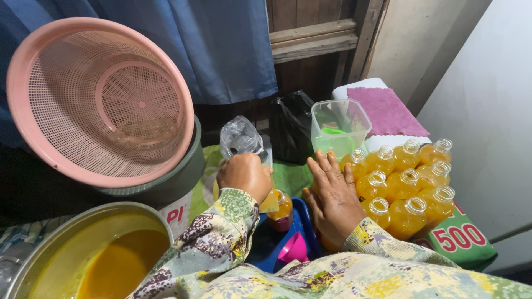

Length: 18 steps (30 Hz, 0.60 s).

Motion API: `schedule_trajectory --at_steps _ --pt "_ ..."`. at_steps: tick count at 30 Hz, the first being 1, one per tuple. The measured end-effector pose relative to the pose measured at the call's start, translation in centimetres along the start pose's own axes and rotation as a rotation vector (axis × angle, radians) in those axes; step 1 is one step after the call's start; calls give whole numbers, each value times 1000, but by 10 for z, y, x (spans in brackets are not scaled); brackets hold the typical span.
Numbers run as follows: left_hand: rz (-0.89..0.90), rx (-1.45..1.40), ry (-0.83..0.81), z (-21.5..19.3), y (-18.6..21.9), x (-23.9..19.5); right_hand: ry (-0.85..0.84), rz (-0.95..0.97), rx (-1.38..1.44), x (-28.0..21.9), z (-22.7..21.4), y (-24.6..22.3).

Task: The person pours a yellow liquid from a large metal pot into small plastic bottles using a plastic jug and a pink funnel. The person fills several bottles and places them on a tray.

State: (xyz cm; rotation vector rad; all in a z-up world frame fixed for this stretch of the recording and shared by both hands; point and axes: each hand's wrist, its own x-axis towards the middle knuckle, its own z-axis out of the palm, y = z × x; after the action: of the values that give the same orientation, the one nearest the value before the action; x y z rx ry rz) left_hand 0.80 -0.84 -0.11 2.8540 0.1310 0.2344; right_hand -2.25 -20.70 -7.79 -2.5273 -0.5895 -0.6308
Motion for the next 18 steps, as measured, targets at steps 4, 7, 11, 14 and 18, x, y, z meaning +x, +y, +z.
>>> schedule_trajectory --at_steps 4,7,11,14,18 --pt "-7 16 -21 0 2 1 -5 -8 -5 0 0 1" --pt "-4 13 -22 1 2 2 -3 0 1 -1 0 1" --pt "8 10 2 3 3 3 4 -2 6 -1 0 1" --pt "9 11 -13 5 3 4 4 1 7 -1 0 1" --pt "31 11 0 8 2 5 7 4 12 -2 0 1"
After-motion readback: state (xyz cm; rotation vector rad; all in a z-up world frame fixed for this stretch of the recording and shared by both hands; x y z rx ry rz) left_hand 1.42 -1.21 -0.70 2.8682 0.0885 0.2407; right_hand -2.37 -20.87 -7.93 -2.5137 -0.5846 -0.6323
